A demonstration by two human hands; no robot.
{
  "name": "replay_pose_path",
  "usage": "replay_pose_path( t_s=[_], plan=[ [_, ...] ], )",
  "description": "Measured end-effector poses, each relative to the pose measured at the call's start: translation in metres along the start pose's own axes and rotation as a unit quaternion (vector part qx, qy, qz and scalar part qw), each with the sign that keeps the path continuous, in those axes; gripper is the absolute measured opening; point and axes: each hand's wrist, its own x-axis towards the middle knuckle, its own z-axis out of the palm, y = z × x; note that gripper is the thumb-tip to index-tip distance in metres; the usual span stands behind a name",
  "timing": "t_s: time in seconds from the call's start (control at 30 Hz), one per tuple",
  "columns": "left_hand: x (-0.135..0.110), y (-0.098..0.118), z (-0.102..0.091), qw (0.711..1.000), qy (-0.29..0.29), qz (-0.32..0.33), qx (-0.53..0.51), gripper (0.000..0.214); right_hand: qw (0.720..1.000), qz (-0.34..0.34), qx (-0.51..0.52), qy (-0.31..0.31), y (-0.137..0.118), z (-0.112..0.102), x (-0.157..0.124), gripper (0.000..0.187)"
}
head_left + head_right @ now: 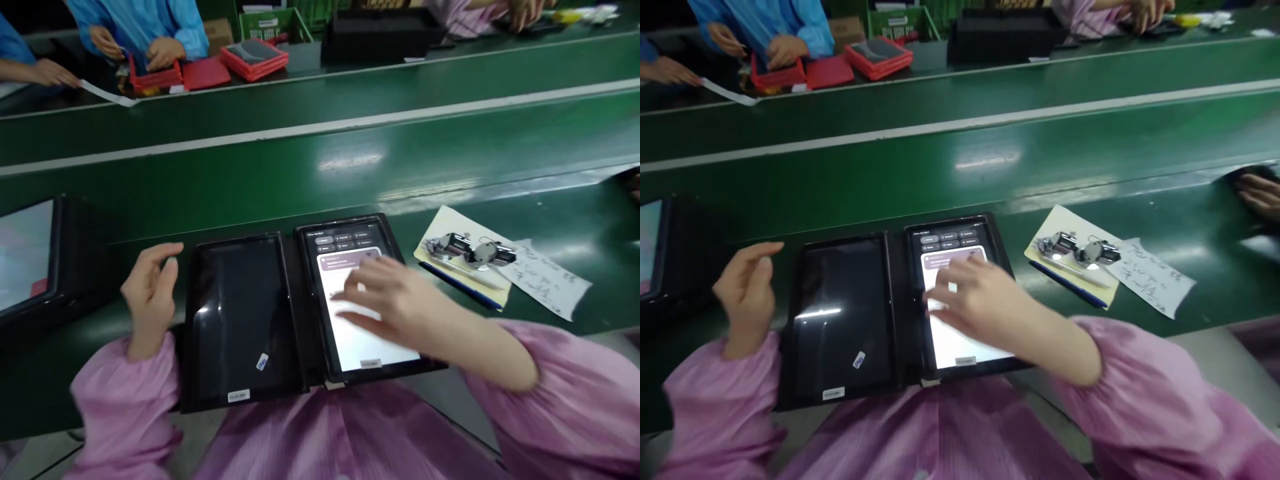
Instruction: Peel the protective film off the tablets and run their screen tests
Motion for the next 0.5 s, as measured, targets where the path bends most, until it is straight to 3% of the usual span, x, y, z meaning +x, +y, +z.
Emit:
replay_pose_path(
  t_s=[0.1, 0.2, 0.37, 0.5],
  plan=[
    [-0.023, 0.029, -0.023, 0.989, -0.089, 0.105, 0.049, 0.010, 0.996, -0.071, 0.047, -0.012, -0.041, 0.004, -0.032, 0.029],
    [-0.040, 0.054, -0.029, 0.960, -0.174, 0.203, 0.085, 0.015, 0.995, -0.093, 0.013, 0.027, -0.062, 0.019, -0.053, 0.031],
    [-0.046, 0.085, -0.018, 0.917, -0.261, 0.282, 0.104, 0.025, 0.990, -0.083, 0.008, 0.112, -0.061, 0.037, -0.062, 0.029],
    [-0.042, 0.105, -0.003, 0.903, -0.284, 0.312, 0.082, 0.024, 0.987, -0.099, 0.024, 0.126, -0.059, 0.041, -0.061, 0.028]
  ],
)
